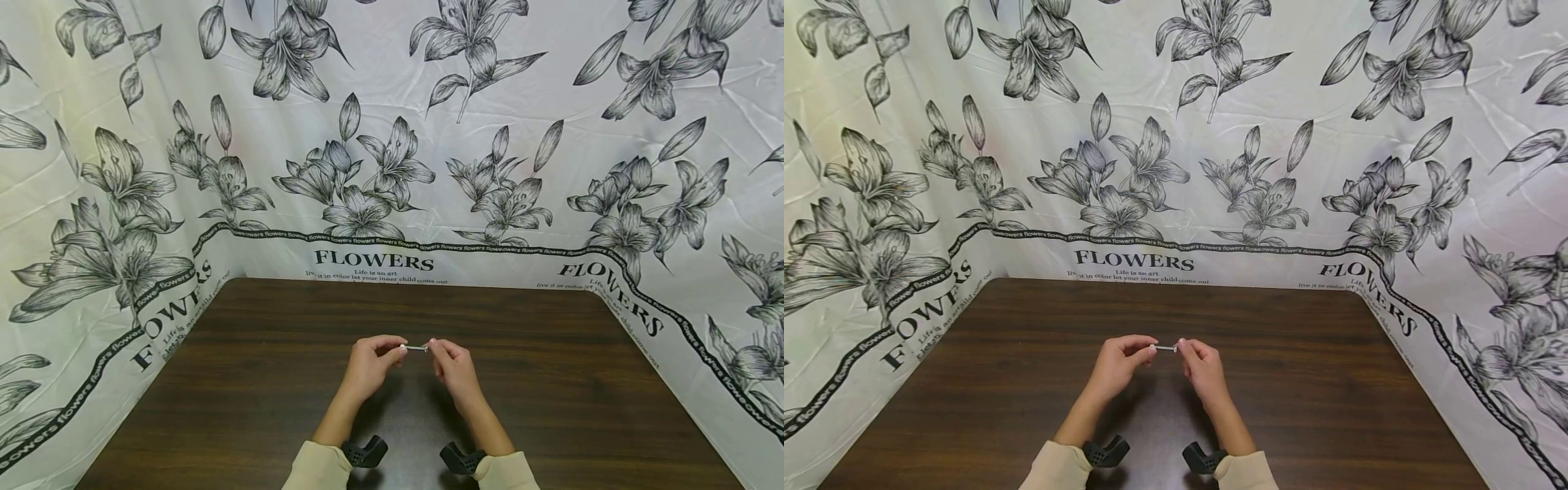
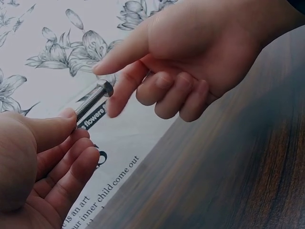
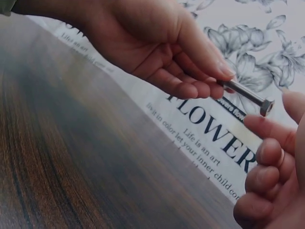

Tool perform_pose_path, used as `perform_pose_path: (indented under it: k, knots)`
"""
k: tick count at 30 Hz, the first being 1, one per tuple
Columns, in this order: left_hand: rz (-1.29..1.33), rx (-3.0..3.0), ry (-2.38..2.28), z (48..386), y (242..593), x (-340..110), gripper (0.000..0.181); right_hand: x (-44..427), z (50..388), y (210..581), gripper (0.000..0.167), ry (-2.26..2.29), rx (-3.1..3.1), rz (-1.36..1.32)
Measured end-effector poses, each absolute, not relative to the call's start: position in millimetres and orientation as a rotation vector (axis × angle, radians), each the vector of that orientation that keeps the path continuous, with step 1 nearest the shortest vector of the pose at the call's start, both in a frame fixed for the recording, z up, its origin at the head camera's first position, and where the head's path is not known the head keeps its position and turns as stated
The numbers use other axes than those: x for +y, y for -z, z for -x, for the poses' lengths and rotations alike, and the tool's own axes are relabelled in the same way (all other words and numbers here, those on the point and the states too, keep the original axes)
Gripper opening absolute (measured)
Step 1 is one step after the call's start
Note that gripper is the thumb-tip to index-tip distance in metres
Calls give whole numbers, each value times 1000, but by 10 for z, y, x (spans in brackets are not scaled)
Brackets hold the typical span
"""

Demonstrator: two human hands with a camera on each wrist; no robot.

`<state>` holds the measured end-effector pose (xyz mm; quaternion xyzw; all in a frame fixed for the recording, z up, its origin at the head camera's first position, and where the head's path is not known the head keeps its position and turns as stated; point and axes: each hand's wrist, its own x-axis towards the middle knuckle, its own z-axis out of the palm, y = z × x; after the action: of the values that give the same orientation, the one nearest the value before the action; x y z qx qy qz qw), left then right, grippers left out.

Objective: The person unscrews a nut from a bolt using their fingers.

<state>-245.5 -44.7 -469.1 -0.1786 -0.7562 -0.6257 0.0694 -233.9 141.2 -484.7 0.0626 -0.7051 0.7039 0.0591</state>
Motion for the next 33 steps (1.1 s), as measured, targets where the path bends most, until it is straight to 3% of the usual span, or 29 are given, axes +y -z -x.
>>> perform_pose_path:
  k: [5, 10, 19, 33]
  knots:
    - [551, -2279, 1885, 2445, 4691, -430, 9, 1407, 2329, 4844, 49, -2087, -2187, -111]
    - [545, -2286, 1893, 2444, 4695, -428, 9, 1398, 2319, 4818, 51, -2096, -2217, -71]
    - [543, -2280, 1906, 2447, 4696, -429, 11, 1369, 2157, 4519, 36, -2190, -2197, -179]
    - [500, -2271, 1931, 2450, 4687, -441, 9, 1415, 2172, 4573, 16, -2254, -2039, -351]
